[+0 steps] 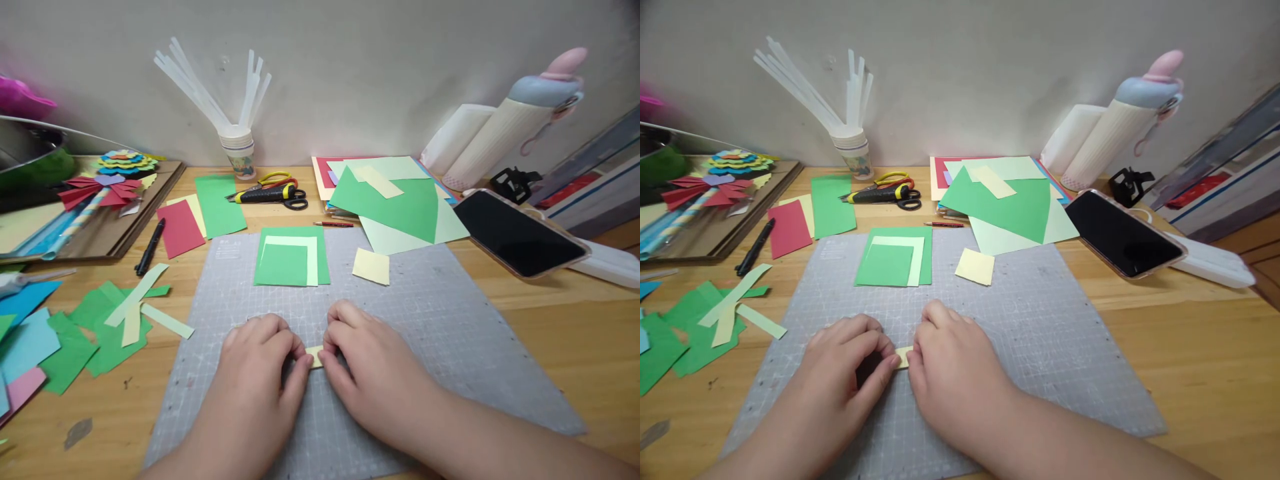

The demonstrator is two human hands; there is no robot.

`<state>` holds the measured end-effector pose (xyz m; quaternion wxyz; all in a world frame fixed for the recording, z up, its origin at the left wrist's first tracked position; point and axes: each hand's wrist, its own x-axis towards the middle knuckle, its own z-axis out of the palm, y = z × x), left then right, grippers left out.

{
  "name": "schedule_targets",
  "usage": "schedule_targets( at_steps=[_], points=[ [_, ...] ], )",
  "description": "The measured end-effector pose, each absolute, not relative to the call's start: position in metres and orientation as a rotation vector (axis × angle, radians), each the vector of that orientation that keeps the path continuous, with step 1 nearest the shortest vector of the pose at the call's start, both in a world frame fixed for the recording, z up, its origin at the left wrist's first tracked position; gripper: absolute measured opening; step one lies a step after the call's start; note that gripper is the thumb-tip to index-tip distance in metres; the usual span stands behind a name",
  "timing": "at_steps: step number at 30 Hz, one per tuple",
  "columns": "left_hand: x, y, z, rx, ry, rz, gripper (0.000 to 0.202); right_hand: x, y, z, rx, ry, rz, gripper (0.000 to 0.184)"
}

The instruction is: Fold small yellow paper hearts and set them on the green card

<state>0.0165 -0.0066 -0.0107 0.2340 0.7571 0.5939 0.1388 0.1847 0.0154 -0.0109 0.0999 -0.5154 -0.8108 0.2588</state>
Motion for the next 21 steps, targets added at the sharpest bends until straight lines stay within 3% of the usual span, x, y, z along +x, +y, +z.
schedule_targets(
  at_steps=[21],
  points=[
    [0.0177,-0.0047,-0.0093,2.073,1.663,0.373,0.012,0.1842,0.0162,-0.0081,-1.561,-2.384,0.774,0.015]
  ],
)
